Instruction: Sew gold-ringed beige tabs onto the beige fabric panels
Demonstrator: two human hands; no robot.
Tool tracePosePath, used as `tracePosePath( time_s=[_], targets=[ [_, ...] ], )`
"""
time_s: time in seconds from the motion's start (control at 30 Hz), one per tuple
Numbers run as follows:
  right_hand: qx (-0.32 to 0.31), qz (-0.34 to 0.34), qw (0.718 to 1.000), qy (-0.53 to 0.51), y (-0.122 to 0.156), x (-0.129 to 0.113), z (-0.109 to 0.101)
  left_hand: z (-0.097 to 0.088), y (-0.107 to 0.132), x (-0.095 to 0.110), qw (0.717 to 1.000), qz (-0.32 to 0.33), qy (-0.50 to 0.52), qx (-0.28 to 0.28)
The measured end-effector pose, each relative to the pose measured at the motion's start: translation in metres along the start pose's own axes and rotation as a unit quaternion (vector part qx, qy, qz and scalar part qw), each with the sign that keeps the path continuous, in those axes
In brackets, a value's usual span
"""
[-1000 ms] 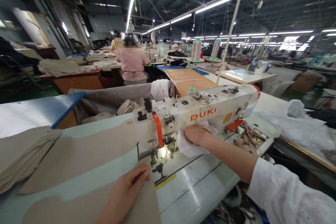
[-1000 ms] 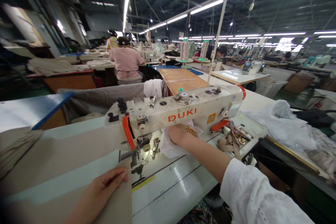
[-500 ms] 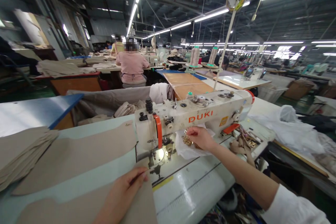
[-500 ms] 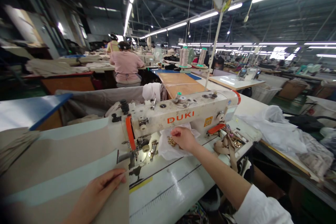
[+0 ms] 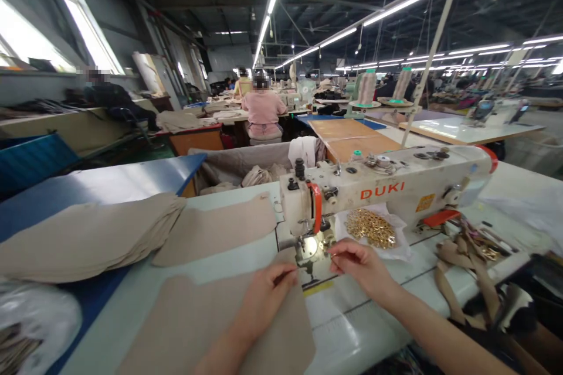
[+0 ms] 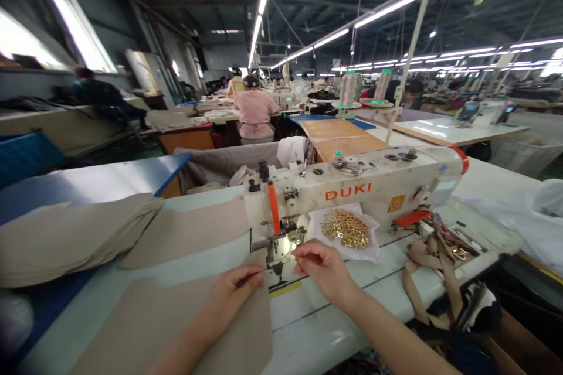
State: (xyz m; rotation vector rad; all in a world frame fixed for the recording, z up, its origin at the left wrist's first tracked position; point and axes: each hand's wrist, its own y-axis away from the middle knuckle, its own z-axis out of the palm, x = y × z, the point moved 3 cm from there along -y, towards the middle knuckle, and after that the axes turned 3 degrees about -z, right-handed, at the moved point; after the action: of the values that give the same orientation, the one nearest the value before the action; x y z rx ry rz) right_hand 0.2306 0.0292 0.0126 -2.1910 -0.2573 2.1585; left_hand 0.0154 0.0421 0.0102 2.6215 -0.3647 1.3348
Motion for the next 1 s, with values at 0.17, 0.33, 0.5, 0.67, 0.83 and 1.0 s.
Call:
tracePosePath(
  time_s=[0.17,0.33,0.5,0.67,0.83,1.0],
  targets=[
    [-0.014,0.015,0.999,-0.029,-0.002,0.011,0.028,0.002,0.003,0.0,0.999,-0.006,0.049,-0.008],
    [-0.024,0.063,0.994,-0.084,-0.004,0.017,0.04,0.004,0.001,-0.002,0.998,0.004,0.061,-0.022],
    [-0.012,0.074,0.996,-0.055,-0.006,0.028,0.042,0.004,0.0,-0.001,0.999,0.007,0.045,-0.026],
    [0.033,0.0,0.999,0.009,-0.004,0.028,0.044,0.002,0.002,0.004,0.999,0.016,0.028,-0.025],
    [0.065,-0.045,0.996,0.046,0.0,0.02,0.05,0.004,0.006,0.008,0.999,0.04,-0.001,-0.016],
    [0.092,-0.024,0.995,0.042,0.002,0.021,0.052,0.005,0.006,0.007,0.998,0.057,-0.022,0.01]
  ],
)
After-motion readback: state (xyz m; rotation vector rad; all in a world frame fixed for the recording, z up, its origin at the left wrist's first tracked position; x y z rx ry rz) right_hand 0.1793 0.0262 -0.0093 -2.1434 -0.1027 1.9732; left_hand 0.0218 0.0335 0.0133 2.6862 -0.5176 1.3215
